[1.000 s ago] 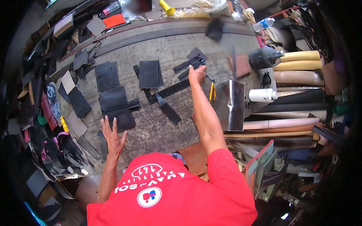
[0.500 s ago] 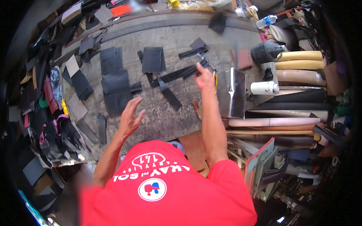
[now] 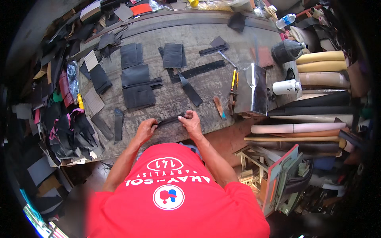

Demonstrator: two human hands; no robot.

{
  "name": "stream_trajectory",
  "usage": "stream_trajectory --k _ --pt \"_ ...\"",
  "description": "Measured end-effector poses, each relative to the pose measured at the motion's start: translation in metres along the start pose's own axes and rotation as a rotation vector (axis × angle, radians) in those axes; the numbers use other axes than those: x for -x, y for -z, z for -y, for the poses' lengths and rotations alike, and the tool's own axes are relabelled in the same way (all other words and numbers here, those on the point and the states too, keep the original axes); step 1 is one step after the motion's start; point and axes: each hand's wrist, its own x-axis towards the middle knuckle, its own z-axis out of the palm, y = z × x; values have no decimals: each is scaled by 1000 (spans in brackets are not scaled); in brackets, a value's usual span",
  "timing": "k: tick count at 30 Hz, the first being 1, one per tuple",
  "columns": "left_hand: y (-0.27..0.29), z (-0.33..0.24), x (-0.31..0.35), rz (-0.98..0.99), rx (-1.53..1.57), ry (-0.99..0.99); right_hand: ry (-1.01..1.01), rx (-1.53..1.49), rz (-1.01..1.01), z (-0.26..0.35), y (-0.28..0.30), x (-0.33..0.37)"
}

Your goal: Assemble and align multiple leather pieces for a wallet.

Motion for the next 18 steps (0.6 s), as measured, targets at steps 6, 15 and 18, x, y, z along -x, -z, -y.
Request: stream_trajectory --k 6,15,18 --pt "16 11 14 -32 -156 220 667 628 -182 82 -29 -43" --pt "49 -9 24 112 -442 464 494 891 -457 151 -94 -183" --pt "57 -6 26 -109 -390 312 399 797 -365 154 -80 -201"
